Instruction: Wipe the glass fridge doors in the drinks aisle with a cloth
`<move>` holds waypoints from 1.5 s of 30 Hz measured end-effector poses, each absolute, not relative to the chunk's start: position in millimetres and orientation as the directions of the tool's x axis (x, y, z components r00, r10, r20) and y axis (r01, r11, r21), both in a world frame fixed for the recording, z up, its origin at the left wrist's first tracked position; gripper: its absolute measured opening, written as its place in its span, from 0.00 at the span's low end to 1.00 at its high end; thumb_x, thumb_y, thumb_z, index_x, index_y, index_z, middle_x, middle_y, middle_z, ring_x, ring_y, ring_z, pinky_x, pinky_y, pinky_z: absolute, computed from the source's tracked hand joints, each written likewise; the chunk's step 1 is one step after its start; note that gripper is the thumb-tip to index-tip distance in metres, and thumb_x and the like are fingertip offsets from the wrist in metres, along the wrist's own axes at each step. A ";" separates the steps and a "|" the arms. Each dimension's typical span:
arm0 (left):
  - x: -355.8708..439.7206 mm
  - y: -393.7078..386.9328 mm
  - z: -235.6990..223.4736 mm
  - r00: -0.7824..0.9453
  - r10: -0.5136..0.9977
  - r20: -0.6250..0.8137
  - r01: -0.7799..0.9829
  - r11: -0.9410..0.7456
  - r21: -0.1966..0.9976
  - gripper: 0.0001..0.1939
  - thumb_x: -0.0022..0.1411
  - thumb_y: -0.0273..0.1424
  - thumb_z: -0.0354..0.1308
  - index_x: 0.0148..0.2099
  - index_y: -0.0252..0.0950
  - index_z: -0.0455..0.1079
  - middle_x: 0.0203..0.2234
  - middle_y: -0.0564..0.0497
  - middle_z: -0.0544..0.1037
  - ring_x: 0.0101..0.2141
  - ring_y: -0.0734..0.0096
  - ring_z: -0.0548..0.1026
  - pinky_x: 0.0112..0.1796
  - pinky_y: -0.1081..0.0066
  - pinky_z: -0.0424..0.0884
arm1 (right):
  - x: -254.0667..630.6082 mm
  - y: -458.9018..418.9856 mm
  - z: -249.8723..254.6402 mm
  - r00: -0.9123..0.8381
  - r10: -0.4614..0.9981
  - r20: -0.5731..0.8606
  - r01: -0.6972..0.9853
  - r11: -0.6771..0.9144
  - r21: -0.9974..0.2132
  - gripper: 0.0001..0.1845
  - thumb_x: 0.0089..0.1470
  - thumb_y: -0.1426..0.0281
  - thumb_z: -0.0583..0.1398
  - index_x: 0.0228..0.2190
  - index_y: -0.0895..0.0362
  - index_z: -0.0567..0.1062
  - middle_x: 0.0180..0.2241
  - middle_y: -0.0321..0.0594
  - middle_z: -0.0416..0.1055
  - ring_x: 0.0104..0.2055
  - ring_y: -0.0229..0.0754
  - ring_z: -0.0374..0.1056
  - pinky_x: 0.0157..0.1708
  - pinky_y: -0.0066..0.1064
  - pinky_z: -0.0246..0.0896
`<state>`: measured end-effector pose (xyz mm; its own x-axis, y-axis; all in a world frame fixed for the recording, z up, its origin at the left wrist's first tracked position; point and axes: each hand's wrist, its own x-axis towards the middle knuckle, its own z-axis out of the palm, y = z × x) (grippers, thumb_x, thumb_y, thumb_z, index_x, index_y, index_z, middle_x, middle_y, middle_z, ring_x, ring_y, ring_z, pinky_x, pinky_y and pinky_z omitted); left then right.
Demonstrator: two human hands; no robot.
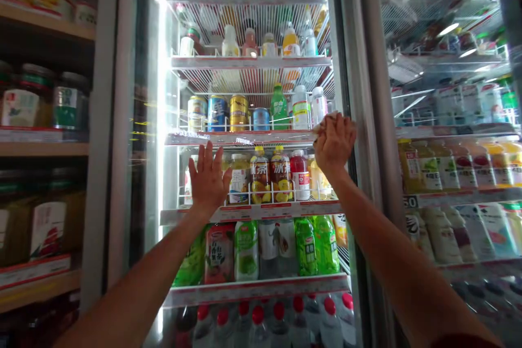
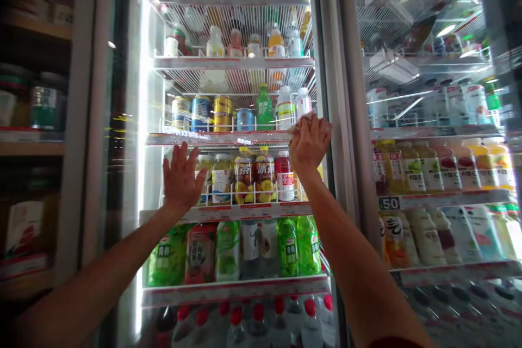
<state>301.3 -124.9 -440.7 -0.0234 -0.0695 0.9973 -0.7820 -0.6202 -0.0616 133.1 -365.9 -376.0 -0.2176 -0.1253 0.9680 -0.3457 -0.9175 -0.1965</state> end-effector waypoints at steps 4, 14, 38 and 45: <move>300.2 -125.6 -440.0 -0.018 -0.072 0.997 -0.781 -0.621 -0.059 0.28 0.62 0.40 0.44 0.63 0.35 0.51 0.63 0.43 0.48 0.63 0.60 0.42 0.60 0.53 0.38 | 171.7 -310.9 -378.5 -0.038 0.089 0.995 -0.280 -0.957 0.074 0.24 0.57 0.66 0.48 0.55 0.56 0.62 0.61 0.40 0.51 0.64 0.51 0.40 0.61 0.50 0.37; 312.3 -95.4 -443.3 -0.012 -0.069 0.998 -0.757 -0.651 -0.055 0.28 0.62 0.41 0.43 0.62 0.34 0.52 0.63 0.41 0.49 0.63 0.58 0.43 0.59 0.52 0.38 | 145.5 -347.0 -386.8 -0.096 0.027 0.995 -0.332 -0.943 -0.007 0.24 0.56 0.67 0.48 0.55 0.56 0.63 0.61 0.42 0.51 0.64 0.52 0.41 0.60 0.51 0.38; 357.1 3.5 -471.4 0.163 -0.074 0.984 -0.579 -0.815 0.034 0.29 0.64 0.40 0.36 0.61 0.29 0.52 0.62 0.38 0.51 0.62 0.55 0.47 0.58 0.50 0.45 | 218.2 -241.4 -372.5 0.053 0.169 0.984 -0.168 -0.970 0.175 0.25 0.58 0.67 0.47 0.56 0.60 0.60 0.62 0.44 0.49 0.64 0.54 0.39 0.61 0.53 0.37; 345.8 -1.0 -477.6 0.131 -0.098 0.987 -0.612 -0.791 0.003 0.29 0.64 0.41 0.36 0.60 0.30 0.54 0.61 0.38 0.52 0.62 0.55 0.48 0.58 0.50 0.45 | 258.3 -177.0 -429.2 0.295 0.651 0.699 0.064 -0.744 0.665 0.24 0.58 0.67 0.47 0.56 0.59 0.59 0.61 0.38 0.52 0.64 0.48 0.41 0.63 0.47 0.37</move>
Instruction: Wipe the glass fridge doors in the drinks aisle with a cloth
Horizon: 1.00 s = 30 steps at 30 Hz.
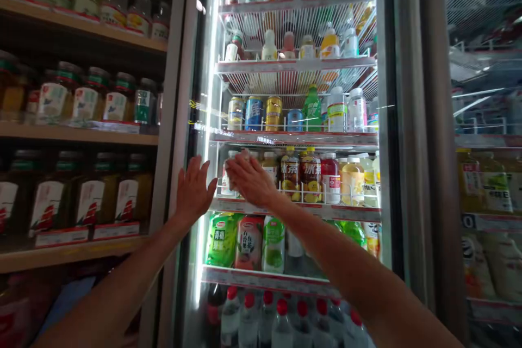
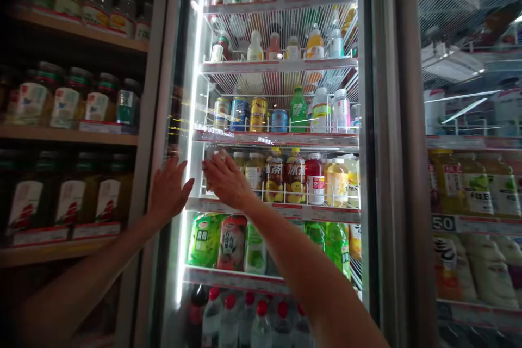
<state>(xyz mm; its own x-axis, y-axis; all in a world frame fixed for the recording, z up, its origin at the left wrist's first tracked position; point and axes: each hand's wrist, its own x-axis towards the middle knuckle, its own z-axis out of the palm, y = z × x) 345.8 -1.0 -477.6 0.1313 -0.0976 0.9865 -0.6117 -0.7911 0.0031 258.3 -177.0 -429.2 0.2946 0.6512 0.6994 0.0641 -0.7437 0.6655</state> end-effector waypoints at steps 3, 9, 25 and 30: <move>341.7 13.0 -472.3 0.102 -0.105 0.989 -0.608 -0.794 -0.021 0.28 0.64 0.41 0.37 0.60 0.31 0.54 0.61 0.38 0.52 0.62 0.57 0.48 0.58 0.51 0.46 | 256.2 -184.4 -410.8 0.270 0.531 0.803 0.033 -0.839 0.544 0.24 0.58 0.68 0.47 0.56 0.58 0.59 0.61 0.39 0.51 0.65 0.49 0.39 0.63 0.49 0.36; 347.0 48.9 -471.2 0.115 -0.054 0.992 -0.563 -0.826 0.020 0.27 0.63 0.41 0.37 0.60 0.31 0.55 0.61 0.37 0.53 0.62 0.55 0.49 0.58 0.51 0.48 | 272.4 -171.1 -352.1 0.099 0.291 0.951 0.005 -0.956 0.292 0.25 0.58 0.69 0.46 0.56 0.63 0.59 0.62 0.46 0.48 0.65 0.54 0.36 0.63 0.54 0.31; 341.5 69.7 -467.9 0.111 0.012 0.994 -0.537 -0.841 0.070 0.26 0.63 0.39 0.39 0.59 0.30 0.56 0.61 0.37 0.53 0.61 0.55 0.50 0.57 0.51 0.49 | 291.0 -144.7 -375.1 0.176 0.517 0.837 0.096 -0.856 0.509 0.23 0.57 0.71 0.49 0.54 0.62 0.62 0.60 0.45 0.53 0.64 0.54 0.41 0.62 0.52 0.34; 331.2 46.4 -469.7 0.132 -0.037 0.991 -0.574 -0.818 0.046 0.27 0.63 0.40 0.38 0.60 0.32 0.55 0.61 0.39 0.52 0.62 0.57 0.48 0.58 0.52 0.47 | 278.9 -154.7 -413.3 0.224 0.600 0.768 0.144 -0.800 0.583 0.23 0.57 0.70 0.50 0.54 0.59 0.62 0.60 0.43 0.54 0.64 0.51 0.41 0.63 0.50 0.35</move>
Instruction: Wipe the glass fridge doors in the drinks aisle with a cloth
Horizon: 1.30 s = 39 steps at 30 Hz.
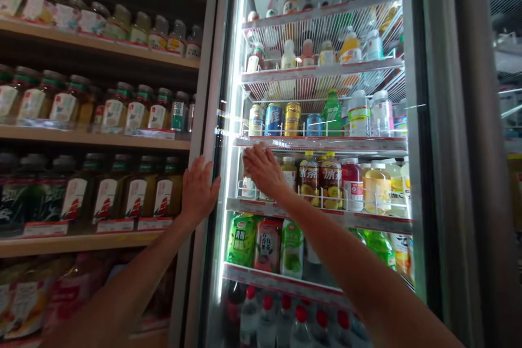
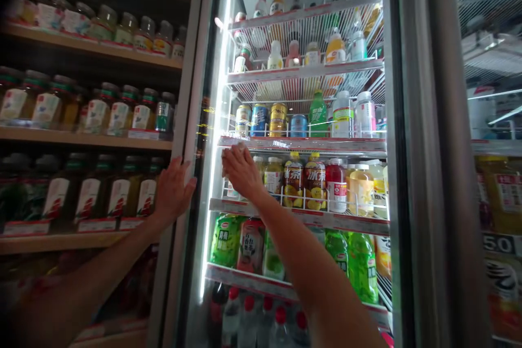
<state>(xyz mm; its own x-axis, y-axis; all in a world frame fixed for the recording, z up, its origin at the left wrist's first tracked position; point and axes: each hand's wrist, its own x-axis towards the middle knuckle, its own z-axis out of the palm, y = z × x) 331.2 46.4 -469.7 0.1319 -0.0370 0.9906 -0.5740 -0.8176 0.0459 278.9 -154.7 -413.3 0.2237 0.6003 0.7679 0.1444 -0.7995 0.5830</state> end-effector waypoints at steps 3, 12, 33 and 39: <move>326.4 27.2 -471.5 0.128 -0.061 0.990 -0.589 -0.808 0.026 0.26 0.64 0.39 0.39 0.60 0.33 0.54 0.62 0.40 0.52 0.62 0.59 0.47 0.58 0.53 0.47 | 264.0 -166.6 -452.1 0.270 0.735 0.622 0.208 -0.675 0.707 0.22 0.58 0.70 0.49 0.54 0.58 0.62 0.59 0.41 0.55 0.64 0.47 0.43 0.62 0.47 0.39; 312.6 -30.3 -470.9 0.096 -0.145 0.985 -0.674 -0.738 -0.043 0.25 0.64 0.39 0.39 0.59 0.32 0.55 0.61 0.40 0.53 0.62 0.59 0.47 0.59 0.53 0.47 | 212.3 -248.2 -389.8 0.190 0.413 0.891 -0.068 -0.899 0.432 0.24 0.58 0.67 0.49 0.56 0.57 0.61 0.61 0.41 0.50 0.65 0.50 0.40 0.62 0.51 0.35; 305.3 -116.0 -482.5 0.031 -0.079 0.996 -0.743 -0.668 -0.030 0.29 0.64 0.41 0.36 0.63 0.33 0.46 0.63 0.43 0.48 0.64 0.65 0.38 0.61 0.56 0.36 | 182.5 -305.0 -445.0 0.064 0.381 0.922 -0.139 -0.912 0.386 0.27 0.54 0.62 0.52 0.56 0.52 0.62 0.60 0.41 0.55 0.63 0.50 0.46 0.61 0.48 0.39; 300.5 -115.4 -481.5 0.072 -0.076 0.995 -0.704 -0.710 -0.003 0.28 0.65 0.40 0.34 0.63 0.33 0.47 0.63 0.45 0.49 0.64 0.67 0.39 0.61 0.58 0.37 | 165.8 -296.7 -492.8 0.165 0.400 0.902 0.025 -0.916 0.401 0.22 0.53 0.58 0.53 0.51 0.39 0.65 0.53 0.33 0.65 0.59 0.44 0.57 0.60 0.43 0.44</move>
